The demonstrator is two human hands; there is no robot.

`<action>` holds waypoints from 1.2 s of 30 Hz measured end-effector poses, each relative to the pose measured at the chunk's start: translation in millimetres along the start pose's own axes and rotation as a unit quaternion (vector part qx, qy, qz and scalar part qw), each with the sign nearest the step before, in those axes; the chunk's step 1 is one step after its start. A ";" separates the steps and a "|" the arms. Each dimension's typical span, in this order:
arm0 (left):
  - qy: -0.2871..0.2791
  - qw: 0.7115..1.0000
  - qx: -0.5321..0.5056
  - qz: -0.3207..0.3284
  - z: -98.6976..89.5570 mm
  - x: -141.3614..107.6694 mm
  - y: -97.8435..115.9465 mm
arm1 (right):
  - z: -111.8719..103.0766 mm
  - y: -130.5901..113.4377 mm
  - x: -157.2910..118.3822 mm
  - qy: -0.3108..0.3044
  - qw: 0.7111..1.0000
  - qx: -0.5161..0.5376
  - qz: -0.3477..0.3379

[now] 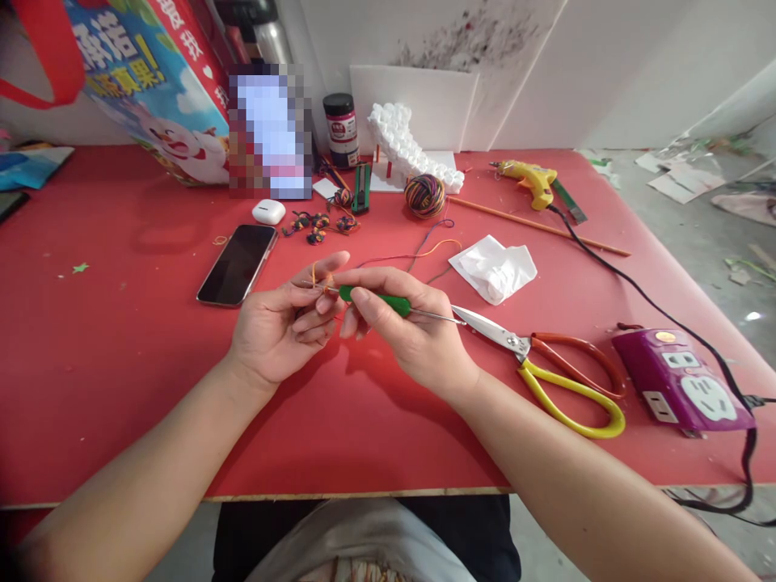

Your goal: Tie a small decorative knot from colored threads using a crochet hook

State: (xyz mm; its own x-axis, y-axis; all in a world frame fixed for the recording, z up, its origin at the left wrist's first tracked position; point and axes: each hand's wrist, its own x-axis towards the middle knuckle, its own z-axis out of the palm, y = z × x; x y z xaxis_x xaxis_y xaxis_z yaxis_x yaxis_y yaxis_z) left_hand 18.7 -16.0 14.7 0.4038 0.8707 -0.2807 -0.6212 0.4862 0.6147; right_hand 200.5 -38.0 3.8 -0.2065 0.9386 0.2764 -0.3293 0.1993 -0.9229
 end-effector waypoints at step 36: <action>0.008 0.984 0.113 0.135 9.5 -4.0 -4.7 | 5.8 -0.5 -4.3 0.048 0.988 -0.132 -0.059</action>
State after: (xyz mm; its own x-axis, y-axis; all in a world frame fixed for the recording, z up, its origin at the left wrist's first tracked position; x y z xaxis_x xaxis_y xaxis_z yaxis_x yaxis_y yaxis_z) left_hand 26.4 -22.4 20.0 0.2320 0.9680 -0.0954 -0.5378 0.2093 0.8167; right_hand 196.2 -43.8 4.6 -0.0882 0.9246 0.3706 -0.0922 0.3629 -0.9273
